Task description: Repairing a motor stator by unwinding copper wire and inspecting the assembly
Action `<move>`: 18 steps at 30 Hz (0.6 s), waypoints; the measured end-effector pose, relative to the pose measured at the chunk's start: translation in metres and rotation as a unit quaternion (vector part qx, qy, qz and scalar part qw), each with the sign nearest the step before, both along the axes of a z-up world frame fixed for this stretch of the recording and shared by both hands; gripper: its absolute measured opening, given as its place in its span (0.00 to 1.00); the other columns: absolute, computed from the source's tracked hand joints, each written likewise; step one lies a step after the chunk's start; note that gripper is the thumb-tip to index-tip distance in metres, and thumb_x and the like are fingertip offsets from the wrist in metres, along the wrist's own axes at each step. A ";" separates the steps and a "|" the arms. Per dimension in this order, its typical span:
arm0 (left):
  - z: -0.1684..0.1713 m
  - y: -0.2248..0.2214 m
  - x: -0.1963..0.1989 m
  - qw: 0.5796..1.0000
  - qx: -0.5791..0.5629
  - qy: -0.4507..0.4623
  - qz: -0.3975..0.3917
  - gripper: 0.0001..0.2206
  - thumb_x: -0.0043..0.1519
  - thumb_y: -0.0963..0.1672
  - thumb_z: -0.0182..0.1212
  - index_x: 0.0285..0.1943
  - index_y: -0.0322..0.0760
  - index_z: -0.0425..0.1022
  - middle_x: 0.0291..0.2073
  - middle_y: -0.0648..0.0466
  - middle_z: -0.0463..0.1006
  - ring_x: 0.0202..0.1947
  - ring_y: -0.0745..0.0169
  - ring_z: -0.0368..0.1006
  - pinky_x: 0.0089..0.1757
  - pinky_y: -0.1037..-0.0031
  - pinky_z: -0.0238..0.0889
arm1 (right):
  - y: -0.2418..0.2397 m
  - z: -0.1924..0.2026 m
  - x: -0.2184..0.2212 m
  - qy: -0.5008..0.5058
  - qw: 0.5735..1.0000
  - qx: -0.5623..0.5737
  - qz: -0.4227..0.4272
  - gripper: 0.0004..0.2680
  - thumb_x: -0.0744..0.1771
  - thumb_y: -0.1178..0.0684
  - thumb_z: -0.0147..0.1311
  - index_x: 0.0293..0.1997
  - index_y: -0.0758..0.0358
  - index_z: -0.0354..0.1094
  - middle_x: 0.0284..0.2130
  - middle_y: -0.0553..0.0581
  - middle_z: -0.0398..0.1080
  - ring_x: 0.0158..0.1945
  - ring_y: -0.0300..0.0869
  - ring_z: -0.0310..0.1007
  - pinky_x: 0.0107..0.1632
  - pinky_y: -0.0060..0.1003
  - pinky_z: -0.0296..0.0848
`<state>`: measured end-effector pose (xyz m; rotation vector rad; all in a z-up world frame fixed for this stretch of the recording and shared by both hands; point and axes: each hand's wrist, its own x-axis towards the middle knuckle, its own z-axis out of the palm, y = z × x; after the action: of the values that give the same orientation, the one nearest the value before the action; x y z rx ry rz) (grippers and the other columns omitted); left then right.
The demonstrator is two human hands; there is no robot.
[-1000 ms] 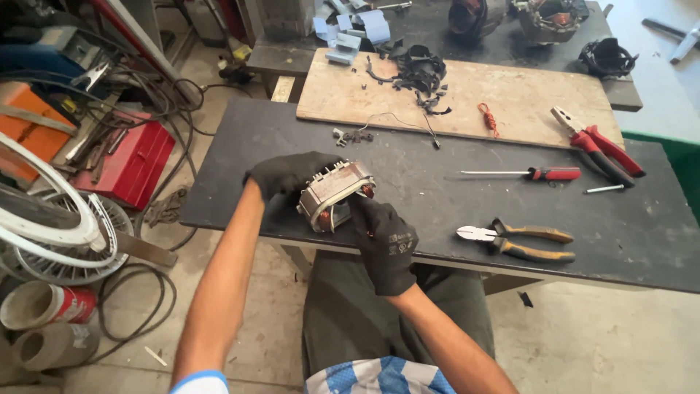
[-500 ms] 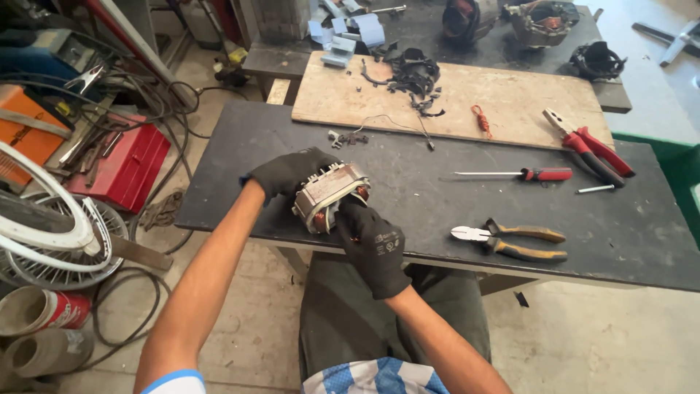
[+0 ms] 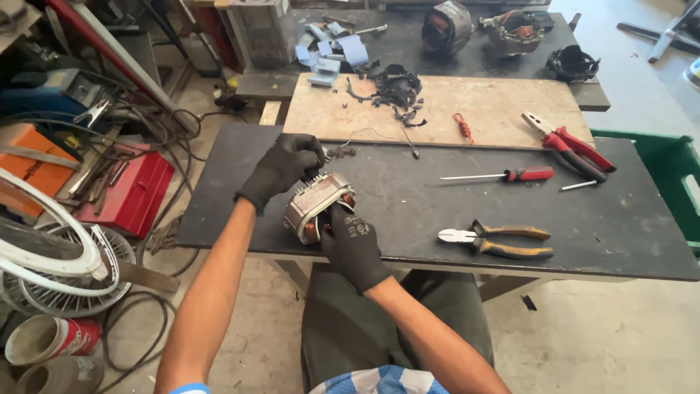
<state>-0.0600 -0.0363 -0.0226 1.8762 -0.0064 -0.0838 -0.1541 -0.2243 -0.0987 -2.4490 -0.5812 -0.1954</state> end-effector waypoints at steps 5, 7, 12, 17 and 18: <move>0.090 -0.004 -0.056 0.992 0.057 0.066 -0.093 0.08 0.54 0.42 0.65 0.40 0.33 0.81 0.28 0.46 0.80 0.33 0.58 0.78 0.37 0.67 0.75 | -0.014 0.039 -0.025 0.110 0.991 0.066 -0.023 0.07 0.69 0.44 0.48 0.47 0.50 0.67 0.32 0.59 0.78 0.46 0.57 0.79 0.47 0.55 0.76; 0.126 -0.013 -0.083 0.987 0.058 0.098 -0.114 0.10 0.58 0.44 0.66 0.44 0.32 0.81 0.34 0.46 0.82 0.39 0.57 0.78 0.44 0.64 0.76 | -0.023 0.051 -0.034 0.112 0.988 0.101 -0.025 0.09 0.69 0.44 0.49 0.53 0.47 0.68 0.37 0.59 0.79 0.49 0.57 0.78 0.49 0.57 0.76; 0.114 -0.040 -0.127 0.976 0.178 0.046 -0.118 0.42 0.49 0.52 0.76 0.72 0.34 0.63 0.52 0.29 0.76 0.51 0.31 0.79 0.52 0.48 0.71 | -0.047 0.064 -0.067 0.138 0.983 0.112 -0.055 0.09 0.70 0.43 0.48 0.54 0.40 0.71 0.38 0.54 0.80 0.48 0.54 0.79 0.48 0.54 0.77; 0.063 -0.052 -0.131 0.959 0.244 -0.082 -0.116 0.32 0.54 0.56 0.67 0.67 0.45 0.67 0.62 0.53 0.75 0.60 0.56 0.72 0.54 0.64 0.63 | -0.074 0.055 -0.099 -0.036 0.984 0.172 0.020 0.09 0.70 0.53 0.47 0.53 0.52 0.71 0.42 0.49 0.81 0.41 0.43 0.82 0.40 0.38 0.73; 0.061 -0.058 -0.136 0.946 0.266 -0.146 -0.115 0.29 0.56 0.55 0.67 0.64 0.44 0.69 0.56 0.53 0.80 0.52 0.54 0.78 0.47 0.64 0.67 | -0.081 0.058 -0.105 -0.061 0.981 0.182 0.027 0.08 0.70 0.55 0.48 0.52 0.55 0.72 0.43 0.48 0.81 0.43 0.41 0.83 0.42 0.36 0.74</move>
<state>-0.1958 -0.0947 0.0384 2.4077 -0.4481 0.0403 -0.2593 -0.3049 -0.0409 -2.0747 -0.6046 -0.3972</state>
